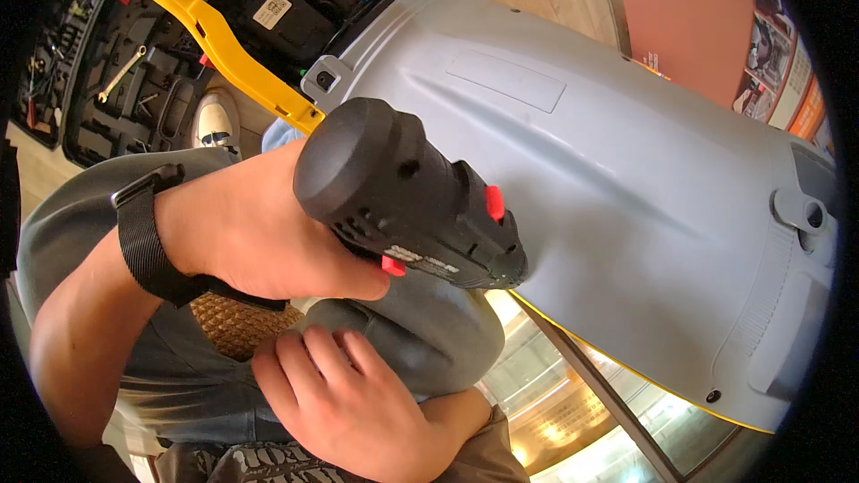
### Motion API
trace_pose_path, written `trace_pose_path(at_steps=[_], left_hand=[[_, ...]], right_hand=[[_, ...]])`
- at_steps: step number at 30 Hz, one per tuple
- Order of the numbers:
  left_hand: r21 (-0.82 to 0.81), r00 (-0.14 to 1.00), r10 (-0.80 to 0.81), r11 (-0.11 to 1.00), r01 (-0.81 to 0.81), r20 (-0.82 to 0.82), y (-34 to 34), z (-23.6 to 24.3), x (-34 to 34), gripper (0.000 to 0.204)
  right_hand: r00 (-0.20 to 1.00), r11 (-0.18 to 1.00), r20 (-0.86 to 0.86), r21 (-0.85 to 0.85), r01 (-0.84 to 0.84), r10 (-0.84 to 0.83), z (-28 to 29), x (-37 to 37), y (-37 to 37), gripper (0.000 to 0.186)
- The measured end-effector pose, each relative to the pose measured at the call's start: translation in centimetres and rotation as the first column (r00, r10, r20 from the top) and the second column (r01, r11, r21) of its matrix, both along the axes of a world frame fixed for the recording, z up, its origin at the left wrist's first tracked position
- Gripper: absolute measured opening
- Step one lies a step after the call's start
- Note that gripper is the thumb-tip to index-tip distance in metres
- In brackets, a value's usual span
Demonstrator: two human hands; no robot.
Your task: Using a power drill to install or remove panels on a yellow scooter.
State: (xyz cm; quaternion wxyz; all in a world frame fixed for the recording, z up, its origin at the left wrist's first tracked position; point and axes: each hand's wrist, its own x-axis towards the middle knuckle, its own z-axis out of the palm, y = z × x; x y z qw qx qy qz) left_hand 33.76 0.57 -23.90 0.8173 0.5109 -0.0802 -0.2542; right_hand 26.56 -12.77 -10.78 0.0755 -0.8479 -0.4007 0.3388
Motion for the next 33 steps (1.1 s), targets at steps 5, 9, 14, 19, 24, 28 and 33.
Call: trace_pose_path(at_steps=[5, 9, 14, 19, 24, 28, 33], left_hand=[[0.283, 0.985, -0.172, 0.945, 0.167, -0.006, 0.7, 0.7, 0.2, 0.037], [0.341, 0.977, -0.178, 0.931, 0.13, 0.113, 1.0, 1.0, 0.8, 0.038], [0.368, 0.97, -0.242, 0.904, 0.219, 0.018, 0.6, 1.4, 1.1, 0.036], [0.363, 0.941, -0.202, 0.927, 0.094, 0.272, 0.6, 0.7, 1.1, 0.033], [0.252, 0.975, -0.077, 0.968, 0.022, 0.21, 0.2, 0.5, 0.7, 0.015], [0.239, 0.974, -0.041, 0.971, -0.013, 0.221, 0.2, 0.6, 0.7, 0.019], [0.245, 0.977, -0.04, 0.969, -0.013, 0.209, 0.3, 0.6, 0.8, 0.018]], right_hand=[[1.0, 1.0, 0.015, 0.002, 0.008, -0.008, 0.5, -0.7, 0.6, 0.023], [0.999, 0.999, 0.045, 0.035, 0.017, -0.019, 0.1, -1.3, 0.8, 0.024], [0.999, 1.0, 0.045, -0.009, 0.025, -0.025, 0.0, -1.1, 0.8, 0.023], [0.999, 1.0, 0.037, -0.018, 0.014, -0.014, 0.1, -1.0, 1.0, 0.022], [0.998, 1.0, 0.057, 0.013, 0.026, -0.027, -0.1, -1.1, 1.1, 0.023], [0.999, 0.999, 0.038, -0.006, 0.032, -0.032, -0.2, -1.2, 1.1, 0.024], [0.998, 1.0, 0.063, 0.004, 0.009, -0.009, -0.5, -1.3, 1.1, 0.026]])
